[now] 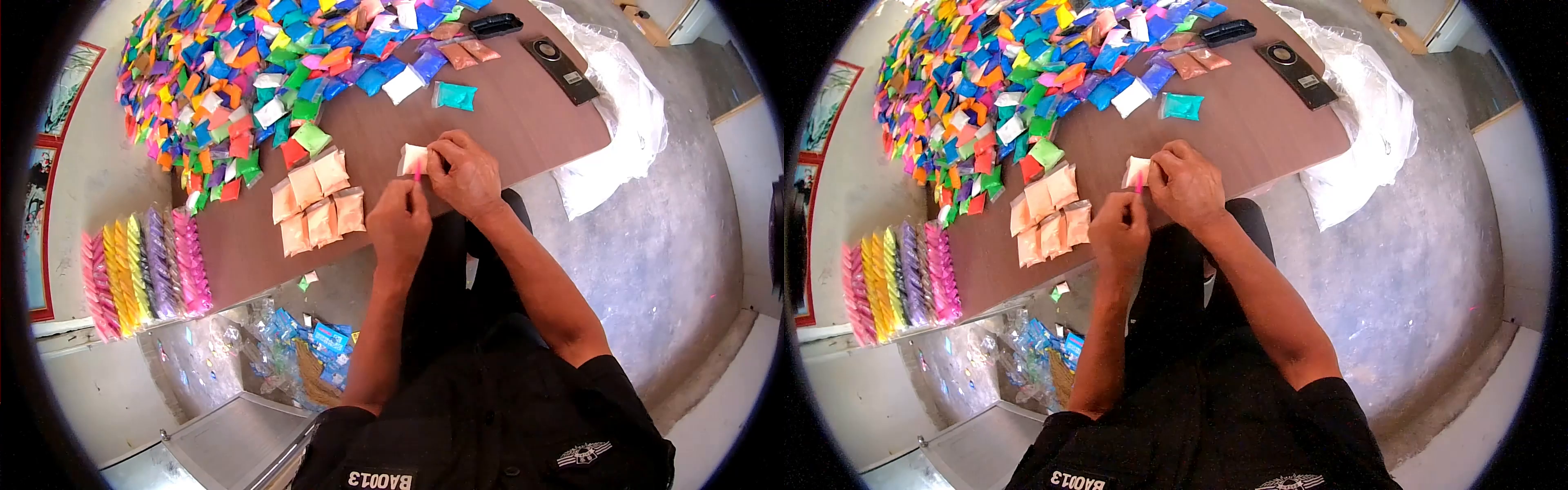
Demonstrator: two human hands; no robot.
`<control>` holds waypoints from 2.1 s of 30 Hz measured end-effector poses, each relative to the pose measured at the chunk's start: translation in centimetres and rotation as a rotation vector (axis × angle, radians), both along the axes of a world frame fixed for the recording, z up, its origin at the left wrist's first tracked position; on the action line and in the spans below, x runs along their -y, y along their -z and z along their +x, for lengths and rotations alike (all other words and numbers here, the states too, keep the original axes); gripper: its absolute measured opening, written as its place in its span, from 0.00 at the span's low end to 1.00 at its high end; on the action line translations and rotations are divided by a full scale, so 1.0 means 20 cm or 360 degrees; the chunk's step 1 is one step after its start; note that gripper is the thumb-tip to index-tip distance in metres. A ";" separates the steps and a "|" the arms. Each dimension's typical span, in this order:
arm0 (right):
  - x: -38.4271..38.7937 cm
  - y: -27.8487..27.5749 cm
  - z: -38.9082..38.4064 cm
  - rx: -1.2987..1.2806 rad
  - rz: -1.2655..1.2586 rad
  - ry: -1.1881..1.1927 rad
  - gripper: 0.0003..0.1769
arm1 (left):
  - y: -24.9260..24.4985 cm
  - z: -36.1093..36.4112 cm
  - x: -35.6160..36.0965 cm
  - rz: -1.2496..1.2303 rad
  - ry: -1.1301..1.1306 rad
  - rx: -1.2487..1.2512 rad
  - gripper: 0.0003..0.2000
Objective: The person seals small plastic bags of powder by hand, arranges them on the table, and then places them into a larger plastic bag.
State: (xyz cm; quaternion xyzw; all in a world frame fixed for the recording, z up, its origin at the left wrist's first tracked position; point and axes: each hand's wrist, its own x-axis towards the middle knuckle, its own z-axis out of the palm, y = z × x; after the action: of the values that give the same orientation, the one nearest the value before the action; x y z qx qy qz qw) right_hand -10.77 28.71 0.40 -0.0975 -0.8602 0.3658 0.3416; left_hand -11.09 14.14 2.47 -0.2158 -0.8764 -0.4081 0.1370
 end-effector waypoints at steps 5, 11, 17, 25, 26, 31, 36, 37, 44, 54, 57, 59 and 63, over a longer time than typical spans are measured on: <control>0.00 0.00 0.00 -0.0020 0.0083 0.0021 0.04 | 0.01 -0.04 0.04 -0.0122 -0.0039 -0.0042 0.04; 0.02 -0.01 0.00 0.0051 0.0003 0.0042 0.04 | -0.01 -0.05 0.05 0.0050 0.0016 -0.0058 0.05; 0.02 -0.02 0.00 -0.0002 0.0033 0.0022 0.04 | 0.01 -0.08 0.05 -0.0041 0.0087 -0.0079 0.04; 0.03 -0.05 0.02 0.0049 -0.0063 -0.0012 0.05 | -0.08 -0.13 0.06 0.0038 0.0145 -0.0023 0.04; 0.02 -0.05 0.02 0.0046 -0.0064 -0.0009 0.05 | -0.08 -0.13 0.04 0.0041 0.0209 -0.0014 0.04; 0.00 -0.03 0.02 -0.0069 0.0091 -0.0041 0.06 | -0.03 -0.23 0.05 -0.0191 0.0148 -0.0091 0.07; 0.00 -0.02 0.02 -0.0092 0.0017 -0.0033 0.06 | -0.09 -0.29 0.04 -0.0309 0.0045 -0.0088 0.08; 0.00 -0.02 0.02 -0.0080 -0.0005 -0.0043 0.05 | -0.10 -0.29 0.02 -0.0315 0.0051 -0.0091 0.08; -0.01 -0.02 0.03 -0.0110 0.0073 -0.0053 0.05 | -0.11 -0.34 -0.03 -0.0427 0.0326 -0.0191 0.07; -0.01 -0.03 0.03 -0.0084 0.0038 -0.0053 0.05 | -0.16 -0.37 -0.03 -0.0427 0.0326 -0.0050 0.07; -0.01 -0.04 0.03 -0.0095 0.0041 -0.0062 0.05 | -0.14 -0.35 -0.02 -0.0485 0.0289 -0.0071 0.07; -0.01 -0.04 0.04 -0.0099 0.0034 -0.0063 0.05 | -0.11 -0.39 0.00 -0.0554 0.0197 -0.0032 0.07; 0.00 -0.05 0.03 -0.0040 0.0045 -0.0041 0.07 | -0.11 -0.40 0.03 -0.0413 0.0148 -0.0014 0.06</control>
State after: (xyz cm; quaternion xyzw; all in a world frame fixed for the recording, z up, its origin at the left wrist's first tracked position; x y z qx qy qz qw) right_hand -10.13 28.75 1.35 -0.0769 -0.8621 0.3592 0.3489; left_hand -19.00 13.53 4.76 -0.2737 -0.9103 -0.2962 0.0928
